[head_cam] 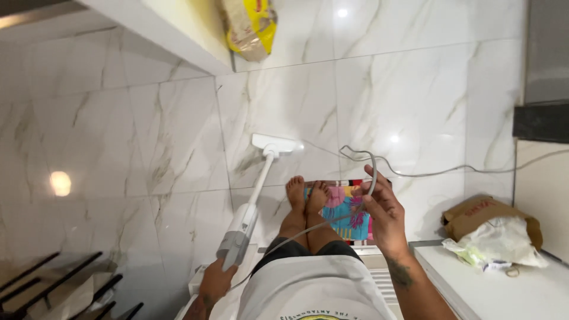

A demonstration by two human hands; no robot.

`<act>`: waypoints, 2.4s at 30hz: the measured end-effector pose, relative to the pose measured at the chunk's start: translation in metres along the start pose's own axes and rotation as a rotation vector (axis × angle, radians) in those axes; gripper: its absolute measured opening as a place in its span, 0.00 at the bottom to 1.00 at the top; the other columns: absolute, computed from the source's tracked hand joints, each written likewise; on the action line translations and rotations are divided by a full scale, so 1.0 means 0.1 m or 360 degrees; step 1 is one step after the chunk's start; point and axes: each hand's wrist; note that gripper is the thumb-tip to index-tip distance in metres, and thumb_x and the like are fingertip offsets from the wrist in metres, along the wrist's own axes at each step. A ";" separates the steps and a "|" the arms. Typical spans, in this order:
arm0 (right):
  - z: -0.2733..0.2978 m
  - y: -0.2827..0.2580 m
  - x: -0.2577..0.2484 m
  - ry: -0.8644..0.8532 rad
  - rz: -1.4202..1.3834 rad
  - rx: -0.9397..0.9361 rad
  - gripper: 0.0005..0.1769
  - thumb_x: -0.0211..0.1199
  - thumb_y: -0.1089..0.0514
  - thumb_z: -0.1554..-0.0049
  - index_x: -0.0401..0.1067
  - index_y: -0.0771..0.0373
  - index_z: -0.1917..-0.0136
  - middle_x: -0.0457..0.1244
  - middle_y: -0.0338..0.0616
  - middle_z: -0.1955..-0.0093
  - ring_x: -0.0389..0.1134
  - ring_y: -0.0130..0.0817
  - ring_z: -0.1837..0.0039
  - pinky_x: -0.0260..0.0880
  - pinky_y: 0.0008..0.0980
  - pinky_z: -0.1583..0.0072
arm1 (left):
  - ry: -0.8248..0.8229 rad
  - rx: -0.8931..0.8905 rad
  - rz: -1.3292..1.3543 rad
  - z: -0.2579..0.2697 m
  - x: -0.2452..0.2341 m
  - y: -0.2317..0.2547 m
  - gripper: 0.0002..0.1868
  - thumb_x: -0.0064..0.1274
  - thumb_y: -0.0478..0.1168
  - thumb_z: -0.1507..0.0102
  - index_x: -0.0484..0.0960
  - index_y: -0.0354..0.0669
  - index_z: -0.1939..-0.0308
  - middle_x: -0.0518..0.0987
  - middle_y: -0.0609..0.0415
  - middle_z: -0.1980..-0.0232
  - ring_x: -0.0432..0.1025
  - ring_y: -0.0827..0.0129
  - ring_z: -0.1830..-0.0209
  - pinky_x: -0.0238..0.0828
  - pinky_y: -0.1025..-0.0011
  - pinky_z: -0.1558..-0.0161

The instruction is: Vacuuming the floor and stairs in a home.

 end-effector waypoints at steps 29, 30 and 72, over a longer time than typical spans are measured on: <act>1.68 0.33 -0.09 0.1577 -0.0568 -0.0530 0.14 0.50 0.68 0.36 0.71 0.67 0.39 0.53 0.50 0.16 0.70 0.37 0.39 0.77 0.37 0.45 | -0.0035 0.1234 -0.1867 -0.80 -0.65 2.41 0.24 0.54 0.54 0.40 0.79 0.38 0.51 0.82 0.33 0.57 0.77 0.36 0.56 0.74 0.46 0.51; 1.78 0.36 0.01 0.1624 -0.0575 -0.0601 0.14 0.50 0.68 0.35 0.71 0.66 0.39 0.52 0.49 0.15 0.69 0.38 0.38 0.77 0.36 0.46 | -0.0118 0.1239 -0.1831 -0.76 -0.77 2.46 0.24 0.54 0.55 0.40 0.80 0.38 0.51 0.83 0.33 0.58 0.78 0.37 0.56 0.75 0.47 0.52; 3.22 0.80 0.35 0.2115 -0.0374 -0.0970 0.05 0.59 0.63 0.29 0.71 0.66 0.41 0.50 0.47 0.18 0.72 0.36 0.39 0.79 0.30 0.52 | -0.0509 0.1807 -0.1898 -0.66 0.79 1.50 0.21 0.58 0.52 0.39 0.82 0.36 0.56 0.82 0.33 0.67 0.78 0.37 0.64 0.75 0.47 0.61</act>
Point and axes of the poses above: each hand's wrist, its own z-axis away from the middle knuckle, its own x-axis out of the palm, y = z × x
